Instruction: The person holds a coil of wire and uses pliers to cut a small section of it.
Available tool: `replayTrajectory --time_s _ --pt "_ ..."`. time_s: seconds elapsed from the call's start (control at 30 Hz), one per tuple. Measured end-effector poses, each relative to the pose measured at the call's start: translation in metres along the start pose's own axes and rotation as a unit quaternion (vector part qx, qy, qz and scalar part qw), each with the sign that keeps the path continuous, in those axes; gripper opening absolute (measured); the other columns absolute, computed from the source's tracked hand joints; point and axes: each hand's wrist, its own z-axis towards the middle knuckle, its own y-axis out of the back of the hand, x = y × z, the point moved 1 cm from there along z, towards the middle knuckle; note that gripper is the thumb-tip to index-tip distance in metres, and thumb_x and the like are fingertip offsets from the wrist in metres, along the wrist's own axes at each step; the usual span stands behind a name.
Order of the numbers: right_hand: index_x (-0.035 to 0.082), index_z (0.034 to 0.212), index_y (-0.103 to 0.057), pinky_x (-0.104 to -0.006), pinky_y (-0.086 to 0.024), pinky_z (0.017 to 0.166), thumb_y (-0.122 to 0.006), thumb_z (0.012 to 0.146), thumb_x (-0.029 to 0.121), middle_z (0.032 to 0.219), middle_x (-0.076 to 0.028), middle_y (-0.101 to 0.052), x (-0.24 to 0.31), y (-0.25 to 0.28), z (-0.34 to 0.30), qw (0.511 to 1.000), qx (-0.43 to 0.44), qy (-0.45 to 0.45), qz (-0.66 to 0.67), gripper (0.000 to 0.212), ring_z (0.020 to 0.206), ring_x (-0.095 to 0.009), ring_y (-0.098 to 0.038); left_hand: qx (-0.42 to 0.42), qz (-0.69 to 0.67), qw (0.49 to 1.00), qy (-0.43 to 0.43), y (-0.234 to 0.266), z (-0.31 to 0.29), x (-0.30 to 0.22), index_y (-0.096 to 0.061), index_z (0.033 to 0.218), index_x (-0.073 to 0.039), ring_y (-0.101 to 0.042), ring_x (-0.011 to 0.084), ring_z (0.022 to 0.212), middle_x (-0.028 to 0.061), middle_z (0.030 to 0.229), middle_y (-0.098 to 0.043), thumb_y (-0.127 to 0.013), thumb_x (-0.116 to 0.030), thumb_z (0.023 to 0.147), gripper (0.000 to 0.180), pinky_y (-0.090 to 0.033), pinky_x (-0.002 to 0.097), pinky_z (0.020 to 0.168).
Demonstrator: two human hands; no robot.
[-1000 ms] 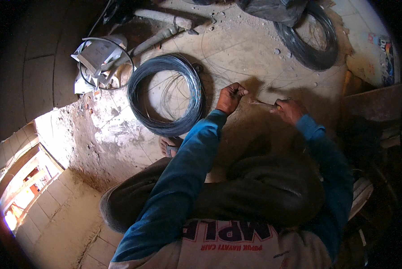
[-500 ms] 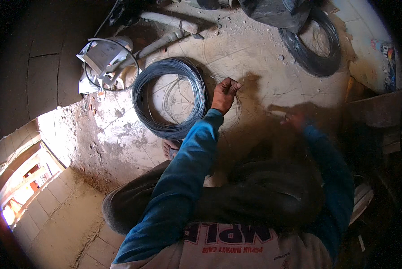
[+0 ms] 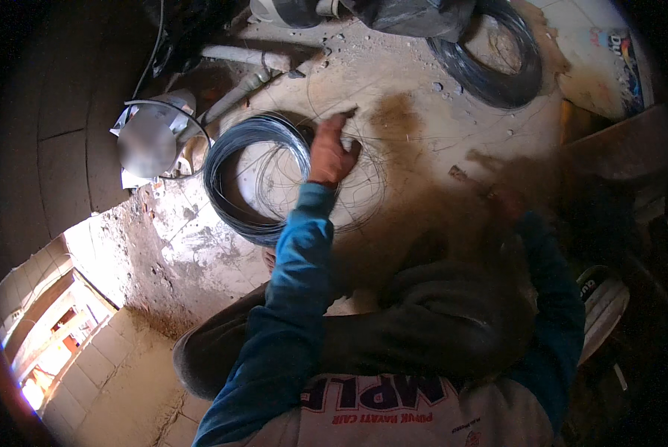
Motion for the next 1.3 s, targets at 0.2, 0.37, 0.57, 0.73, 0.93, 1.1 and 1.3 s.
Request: replayTrajectory --time_s 0.2,0.37,0.57,0.73,0.93,1.1,1.3 --pt "0.003 0.110 -0.056 -0.0413 -0.045 0.082 -0.052 0.090 0.028 0.106 -0.017 -0.057 0.199 0.036 -0.033 0.989 0.041 0.112 -0.085 0.032 0.094 -0.029 -0.056 -0.084 0.110 0.989 0.052 0.017 0.047 0.066 -0.046 0.120 0.000 -0.054 0.0356 0.099 0.0202 0.113 -0.053 -0.064 -0.017 0.079 0.048 -0.046 0.0404 0.085" --pt "0.002 0.103 -0.057 -0.0454 -0.043 0.091 -0.046 0.094 0.030 0.128 -0.018 -0.046 0.174 0.004 0.008 0.980 -0.026 0.177 -0.088 0.032 0.110 -0.036 -0.050 0.005 0.084 0.964 0.251 -0.002 0.065 0.041 -0.041 0.111 0.000 -0.055 0.0416 0.102 0.0270 0.107 -0.057 -0.069 -0.031 0.072 0.057 -0.044 0.0432 0.087" --pt "0.003 0.093 -0.058 -0.0458 -0.045 0.087 -0.052 0.091 0.027 0.128 -0.016 -0.042 0.204 -0.002 0.026 0.982 -0.053 0.180 -0.024 0.025 0.105 -0.034 -0.052 0.077 0.206 0.933 0.286 0.001 0.065 0.066 -0.051 0.104 0.000 -0.060 0.0393 0.099 0.0277 0.103 -0.061 -0.067 -0.036 0.072 0.051 -0.047 0.0428 0.085" --pt "0.002 0.087 -0.061 -0.0395 -0.046 0.085 -0.061 0.085 0.022 0.129 -0.010 -0.043 0.192 -0.023 0.031 0.982 -0.096 0.160 0.037 0.019 0.102 -0.030 -0.052 0.063 0.248 0.926 0.276 0.001 0.062 0.074 -0.063 0.093 0.000 -0.061 0.0376 0.096 0.0234 0.100 -0.063 -0.067 -0.038 0.073 0.043 -0.049 0.0436 0.082" --pt "0.001 0.087 -0.060 -0.0396 -0.044 0.086 -0.062 0.084 0.025 0.129 -0.010 -0.043 0.201 -0.018 0.028 0.970 -0.170 0.162 0.060 0.024 0.106 -0.030 -0.049 0.055 0.269 0.904 0.327 0.006 0.070 0.058 -0.064 0.096 -0.004 -0.062 0.0330 0.097 0.0192 0.104 -0.064 -0.071 -0.034 0.068 0.042 -0.050 0.0402 0.083" --pt "0.002 0.089 -0.058 -0.0385 -0.042 0.088 -0.062 0.084 0.025 0.130 -0.011 -0.043 0.205 -0.025 0.032 0.950 -0.168 0.147 0.218 0.024 0.110 -0.030 -0.046 0.073 0.280 0.901 0.324 0.007 0.069 0.058 -0.065 0.099 -0.004 -0.062 0.0326 0.098 0.0189 0.104 -0.064 -0.069 -0.038 0.069 0.045 -0.050 0.0396 0.084" --pt "-0.001 0.098 -0.058 -0.0440 -0.040 0.090 -0.052 0.090 0.032 0.121 -0.020 -0.048 0.211 -0.032 0.026 0.946 -0.242 0.182 0.115 0.035 0.113 -0.032 -0.047 -0.007 0.186 0.926 0.329 0.025 0.066 0.065 -0.065 0.097 0.001 -0.064 0.0320 0.090 0.0210 0.097 -0.065 -0.066 -0.036 0.069 0.046 -0.050 0.0389 0.079"
